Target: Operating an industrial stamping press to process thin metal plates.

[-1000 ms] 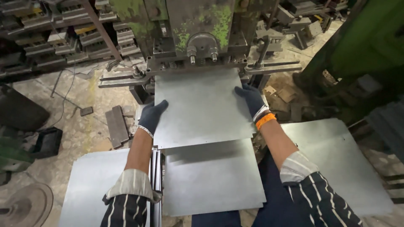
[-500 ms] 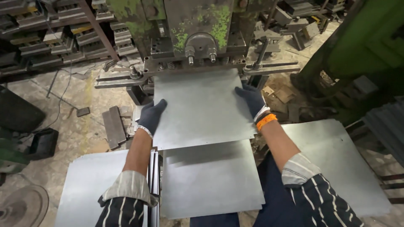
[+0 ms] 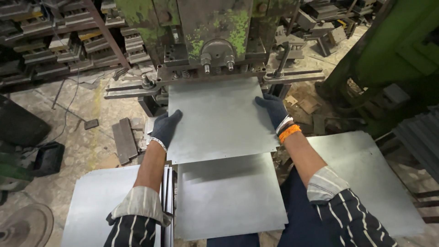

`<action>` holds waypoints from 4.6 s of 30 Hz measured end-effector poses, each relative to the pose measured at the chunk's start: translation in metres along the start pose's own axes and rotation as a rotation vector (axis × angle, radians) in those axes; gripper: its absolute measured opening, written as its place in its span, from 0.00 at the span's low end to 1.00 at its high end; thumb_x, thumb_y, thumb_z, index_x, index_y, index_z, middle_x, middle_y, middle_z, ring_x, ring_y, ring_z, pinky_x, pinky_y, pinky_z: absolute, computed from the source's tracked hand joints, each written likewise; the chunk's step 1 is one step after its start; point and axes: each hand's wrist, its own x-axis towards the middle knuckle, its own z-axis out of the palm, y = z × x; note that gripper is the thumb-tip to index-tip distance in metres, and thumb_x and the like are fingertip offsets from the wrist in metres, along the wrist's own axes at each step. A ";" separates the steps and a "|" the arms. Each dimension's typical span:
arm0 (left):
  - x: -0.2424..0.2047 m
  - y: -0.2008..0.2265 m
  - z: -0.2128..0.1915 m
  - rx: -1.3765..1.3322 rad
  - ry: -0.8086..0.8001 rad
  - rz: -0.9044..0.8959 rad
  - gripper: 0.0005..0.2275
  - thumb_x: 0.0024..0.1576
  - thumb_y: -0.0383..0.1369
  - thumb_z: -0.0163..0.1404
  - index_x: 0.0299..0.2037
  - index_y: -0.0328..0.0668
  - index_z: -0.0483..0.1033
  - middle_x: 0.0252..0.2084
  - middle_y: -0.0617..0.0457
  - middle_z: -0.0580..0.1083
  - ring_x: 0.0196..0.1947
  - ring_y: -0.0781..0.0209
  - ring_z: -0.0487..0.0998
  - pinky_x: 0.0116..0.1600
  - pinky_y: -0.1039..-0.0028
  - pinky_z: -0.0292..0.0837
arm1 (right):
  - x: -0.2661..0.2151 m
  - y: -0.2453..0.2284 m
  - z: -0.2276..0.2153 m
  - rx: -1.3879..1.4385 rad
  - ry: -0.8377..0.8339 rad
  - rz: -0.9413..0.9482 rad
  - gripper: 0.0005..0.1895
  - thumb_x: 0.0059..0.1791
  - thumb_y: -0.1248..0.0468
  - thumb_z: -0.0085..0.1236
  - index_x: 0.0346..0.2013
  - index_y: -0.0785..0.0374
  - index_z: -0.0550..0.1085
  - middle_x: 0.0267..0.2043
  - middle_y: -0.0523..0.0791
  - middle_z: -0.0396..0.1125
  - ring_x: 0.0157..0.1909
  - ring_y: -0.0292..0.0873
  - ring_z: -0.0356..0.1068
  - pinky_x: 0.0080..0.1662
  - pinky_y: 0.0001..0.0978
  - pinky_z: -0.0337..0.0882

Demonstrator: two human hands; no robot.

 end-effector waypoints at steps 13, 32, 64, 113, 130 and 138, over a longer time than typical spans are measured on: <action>-0.017 0.015 0.002 -0.078 0.004 -0.039 0.27 0.51 0.48 0.65 0.57 0.45 0.77 0.55 0.47 0.78 0.59 0.49 0.76 0.70 0.55 0.59 | -0.015 -0.010 0.007 0.010 0.010 0.015 0.23 0.36 0.66 0.78 0.44 0.58 0.81 0.39 0.48 0.76 0.39 0.44 0.79 0.47 0.36 0.78; -0.024 0.001 0.007 -0.269 -0.083 0.045 0.29 0.53 0.41 0.65 0.64 0.44 0.70 0.60 0.43 0.74 0.62 0.49 0.73 0.70 0.57 0.63 | -0.024 -0.006 0.006 0.002 -0.090 -0.051 0.27 0.41 0.65 0.74 0.55 0.56 0.77 0.49 0.48 0.75 0.46 0.46 0.78 0.49 0.37 0.78; -0.202 -0.056 -0.008 0.392 -0.138 -0.101 0.34 0.60 0.54 0.39 0.77 0.64 0.43 0.77 0.47 0.55 0.75 0.42 0.56 0.78 0.53 0.50 | -0.121 0.118 -0.032 -1.093 0.113 0.036 0.47 0.47 0.35 0.55 0.74 0.52 0.55 0.74 0.49 0.56 0.72 0.54 0.58 0.70 0.52 0.57; -0.162 -0.264 -0.225 0.859 0.569 0.001 0.30 0.58 0.53 0.42 0.65 0.42 0.66 0.69 0.46 0.64 0.65 0.44 0.65 0.67 0.49 0.56 | -0.301 0.308 0.284 -0.717 -0.531 0.428 0.22 0.43 0.53 0.68 0.31 0.74 0.77 0.32 0.49 0.75 0.32 0.45 0.74 0.38 0.32 0.76; -0.217 -0.074 -0.083 -0.280 0.003 -0.089 0.29 0.50 0.23 0.53 0.66 0.34 0.67 0.56 0.35 0.78 0.51 0.45 0.81 0.58 0.59 0.77 | -0.196 0.047 0.001 -0.255 -0.036 0.054 0.32 0.46 0.65 0.57 0.65 0.72 0.67 0.61 0.51 0.70 0.59 0.42 0.67 0.61 0.29 0.62; -0.150 -0.051 -0.026 -0.419 -0.099 0.056 0.33 0.48 0.25 0.65 0.66 0.33 0.67 0.57 0.33 0.74 0.55 0.46 0.76 0.57 0.53 0.76 | -0.149 0.012 -0.024 -0.226 0.111 0.081 0.37 0.43 0.55 0.70 0.65 0.57 0.70 0.66 0.53 0.62 0.62 0.50 0.66 0.61 0.44 0.67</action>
